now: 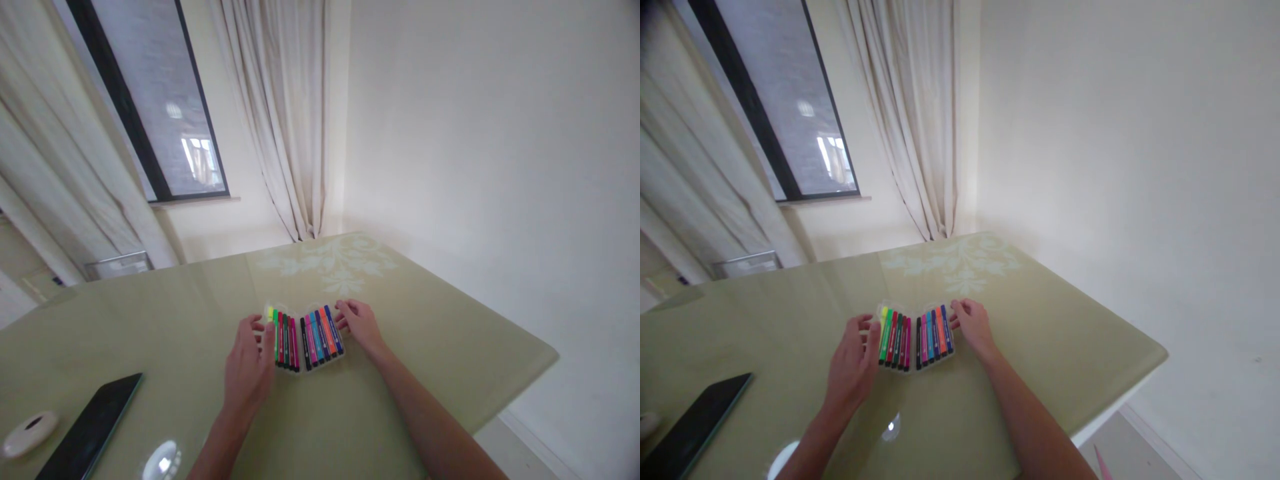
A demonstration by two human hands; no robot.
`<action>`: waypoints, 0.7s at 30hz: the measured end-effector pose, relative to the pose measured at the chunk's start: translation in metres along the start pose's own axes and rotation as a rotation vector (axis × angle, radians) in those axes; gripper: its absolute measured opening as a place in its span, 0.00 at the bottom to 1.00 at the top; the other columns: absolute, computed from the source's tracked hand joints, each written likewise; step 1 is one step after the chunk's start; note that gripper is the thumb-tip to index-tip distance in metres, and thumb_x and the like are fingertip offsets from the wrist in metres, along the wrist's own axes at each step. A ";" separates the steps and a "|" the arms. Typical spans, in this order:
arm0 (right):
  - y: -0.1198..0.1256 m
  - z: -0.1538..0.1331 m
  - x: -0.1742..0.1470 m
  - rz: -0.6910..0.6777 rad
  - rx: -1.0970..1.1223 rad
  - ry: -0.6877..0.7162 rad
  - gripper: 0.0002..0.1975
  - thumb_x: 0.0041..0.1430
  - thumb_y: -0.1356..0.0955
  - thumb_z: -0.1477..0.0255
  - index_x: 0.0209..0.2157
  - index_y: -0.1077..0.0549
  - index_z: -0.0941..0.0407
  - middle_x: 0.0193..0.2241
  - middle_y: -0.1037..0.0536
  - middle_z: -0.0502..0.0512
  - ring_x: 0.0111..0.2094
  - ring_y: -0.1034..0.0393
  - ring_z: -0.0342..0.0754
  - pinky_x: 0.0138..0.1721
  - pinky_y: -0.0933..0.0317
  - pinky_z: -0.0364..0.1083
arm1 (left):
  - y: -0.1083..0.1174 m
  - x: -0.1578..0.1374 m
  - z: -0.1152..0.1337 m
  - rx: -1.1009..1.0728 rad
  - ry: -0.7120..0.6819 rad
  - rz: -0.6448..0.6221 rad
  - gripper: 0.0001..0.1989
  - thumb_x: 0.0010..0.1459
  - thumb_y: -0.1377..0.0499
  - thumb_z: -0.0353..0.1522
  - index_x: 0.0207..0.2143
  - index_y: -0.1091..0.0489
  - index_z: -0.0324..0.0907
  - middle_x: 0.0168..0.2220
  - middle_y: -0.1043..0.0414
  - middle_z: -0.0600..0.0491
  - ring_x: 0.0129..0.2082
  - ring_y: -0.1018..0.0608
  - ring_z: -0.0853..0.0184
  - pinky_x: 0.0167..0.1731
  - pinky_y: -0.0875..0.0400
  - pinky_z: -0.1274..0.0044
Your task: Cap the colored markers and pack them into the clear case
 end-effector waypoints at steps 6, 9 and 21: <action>-0.032 -0.021 -0.023 -0.342 0.360 0.068 0.22 0.59 0.28 0.53 0.45 0.22 0.56 0.39 0.18 0.57 0.33 0.22 0.47 0.34 0.30 0.44 | -0.037 -0.030 0.021 -0.167 -0.213 -0.179 0.30 0.69 0.50 0.48 0.65 0.44 0.41 0.49 0.30 0.44 0.40 0.20 0.59 0.39 0.22 0.66; -0.045 -0.032 -0.038 -0.525 0.399 0.118 0.26 0.57 0.26 0.53 0.51 0.21 0.54 0.44 0.19 0.57 0.41 0.23 0.50 0.44 0.29 0.49 | -0.053 -0.039 0.023 -0.011 -0.275 -0.210 0.36 0.64 0.42 0.48 0.68 0.49 0.44 0.53 0.33 0.43 0.50 0.22 0.54 0.46 0.24 0.62; -0.031 -0.048 -0.046 -0.215 -0.097 0.622 0.23 0.62 0.27 0.65 0.58 0.25 0.49 0.51 0.24 0.60 0.48 0.27 0.53 0.50 0.31 0.52 | -0.042 -0.027 0.019 -0.030 -0.399 -0.191 0.20 0.66 0.46 0.34 0.60 0.36 0.43 0.54 0.26 0.44 0.53 0.23 0.57 0.54 0.27 0.63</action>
Point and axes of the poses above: each hand's wrist, its own x-axis towards the middle knuckle, its own y-axis out of the back of the hand, z = x × y, the point moved 6 cm from there along x, towards the middle knuckle
